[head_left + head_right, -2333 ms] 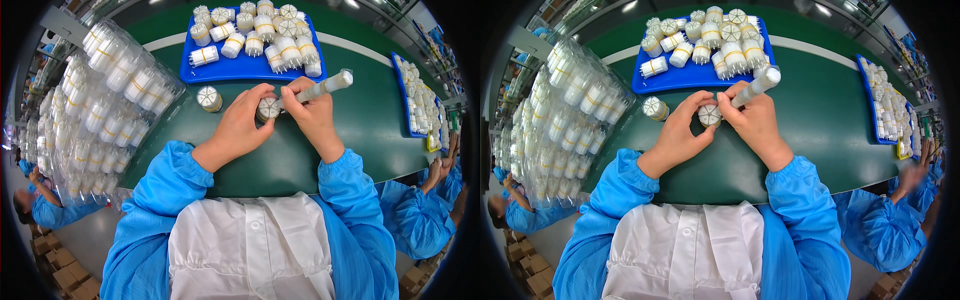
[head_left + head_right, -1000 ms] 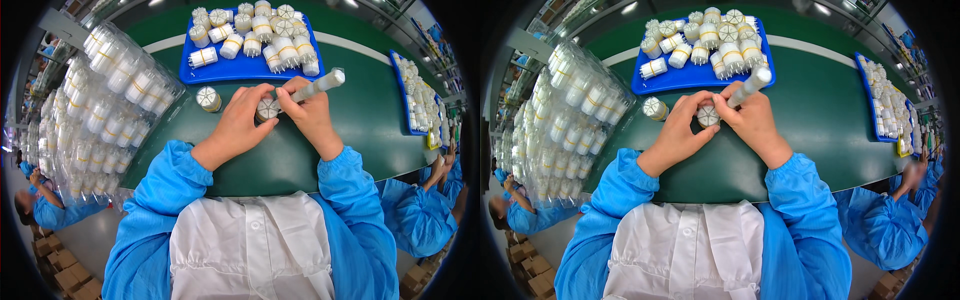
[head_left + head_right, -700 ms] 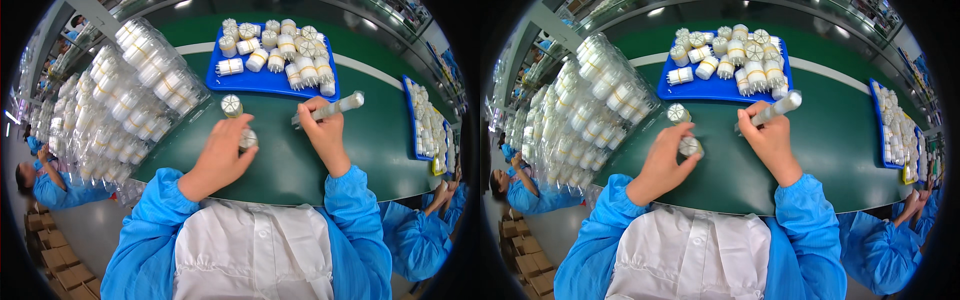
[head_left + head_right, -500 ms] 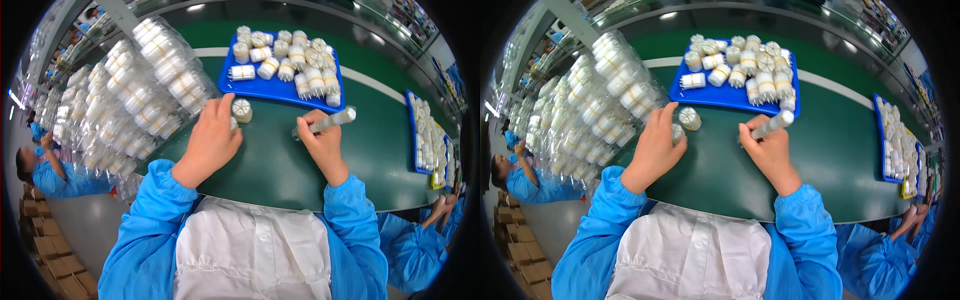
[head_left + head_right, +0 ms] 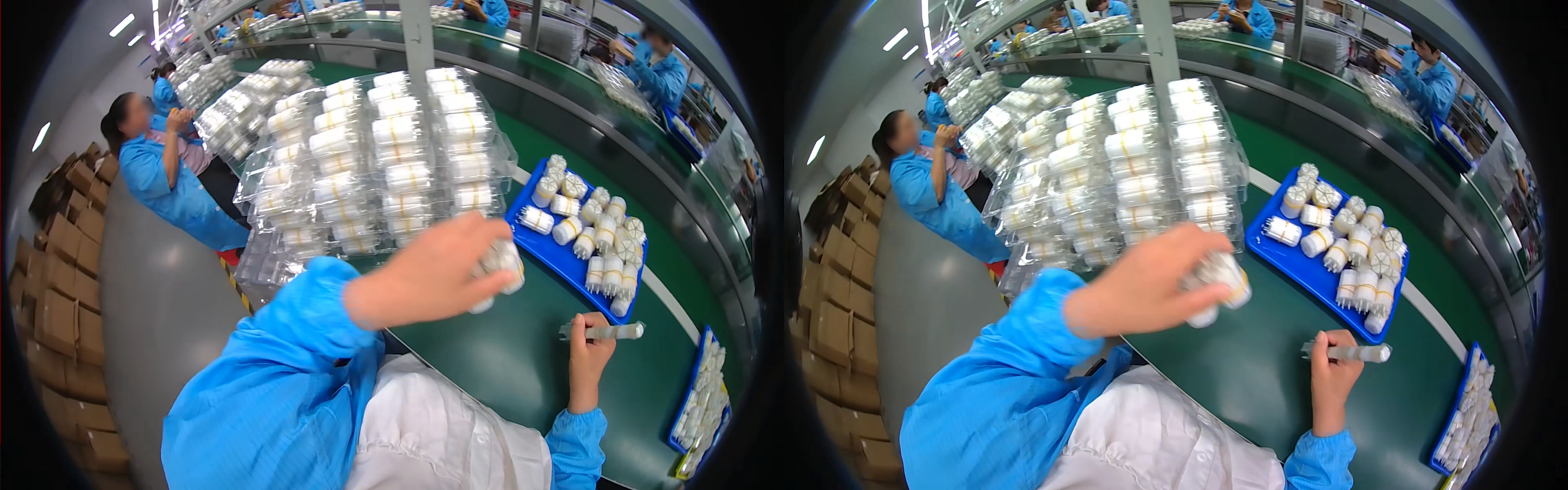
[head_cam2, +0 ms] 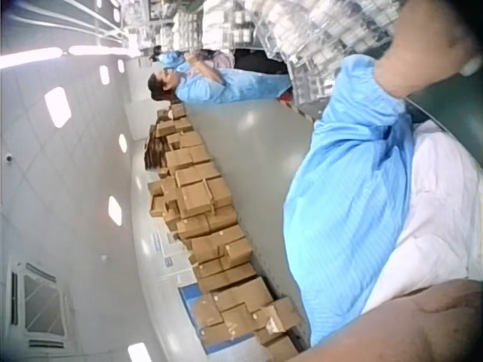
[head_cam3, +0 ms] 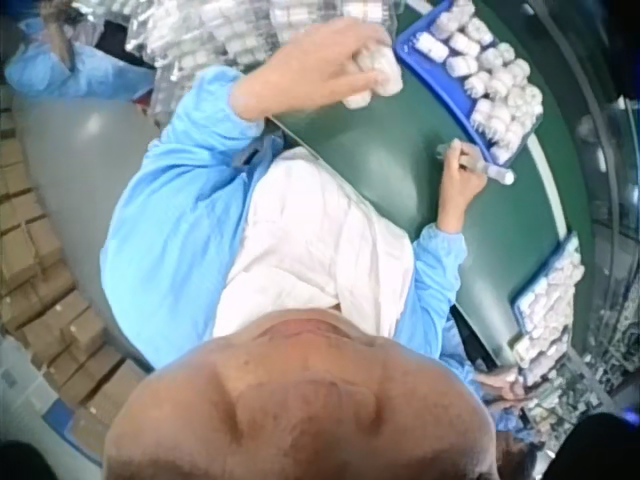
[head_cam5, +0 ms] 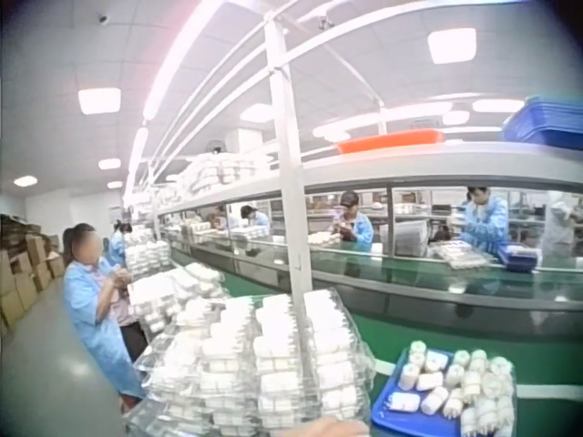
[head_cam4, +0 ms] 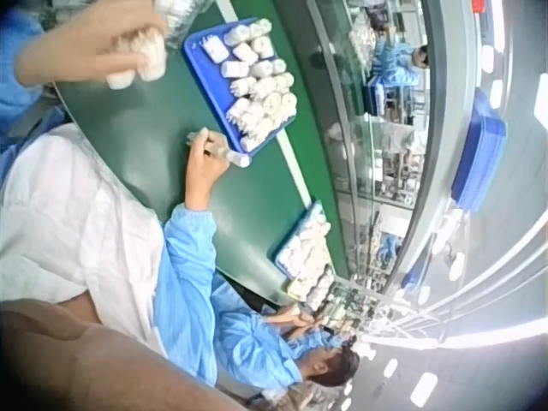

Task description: The person uses a syringe-like tool to apply a substance to small white cylindrical objects with yellow bands. They pick up each object from a blue tray, apply the substance, and place it into a clear plastic packaging tray. The person repeats this process for multiple items, filling the packaging tray.

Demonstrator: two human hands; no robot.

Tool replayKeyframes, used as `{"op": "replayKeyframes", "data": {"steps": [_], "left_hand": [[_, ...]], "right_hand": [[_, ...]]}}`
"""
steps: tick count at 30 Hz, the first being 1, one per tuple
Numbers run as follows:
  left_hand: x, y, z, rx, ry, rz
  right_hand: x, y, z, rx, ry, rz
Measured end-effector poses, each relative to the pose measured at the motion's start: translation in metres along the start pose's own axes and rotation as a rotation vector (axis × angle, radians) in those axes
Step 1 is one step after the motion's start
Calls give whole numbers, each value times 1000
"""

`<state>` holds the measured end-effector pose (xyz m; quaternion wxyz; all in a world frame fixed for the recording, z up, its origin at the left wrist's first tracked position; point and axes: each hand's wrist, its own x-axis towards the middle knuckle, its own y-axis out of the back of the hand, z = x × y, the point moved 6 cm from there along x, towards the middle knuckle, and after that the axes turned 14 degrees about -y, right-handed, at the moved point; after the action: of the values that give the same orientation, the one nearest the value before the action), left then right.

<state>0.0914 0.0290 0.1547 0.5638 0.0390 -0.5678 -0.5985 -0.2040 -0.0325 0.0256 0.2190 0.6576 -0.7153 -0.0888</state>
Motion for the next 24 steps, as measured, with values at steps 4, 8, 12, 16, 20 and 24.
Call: {"op": "replayKeyframes", "data": {"steps": [4,8,12,16,20,24], "left_hand": [[-19,119,-43,90,199,253],[-46,229,-101,696,352,218],[-52,243,-157,1139,445,-99],[-59,221,-194,1204,467,-354],[-57,227,-211,1029,482,-434],[-68,234,-206,681,531,-199]], "right_hand": [[-4,6,-4,-8,-16,-1],[-5,-4,-6,13,28,-25],[-6,-5,-8,-2,26,-33],[-4,-3,-6,-55,8,-29],[-3,-2,-4,-78,6,-29],[-5,-1,-6,-72,23,-26]]}}
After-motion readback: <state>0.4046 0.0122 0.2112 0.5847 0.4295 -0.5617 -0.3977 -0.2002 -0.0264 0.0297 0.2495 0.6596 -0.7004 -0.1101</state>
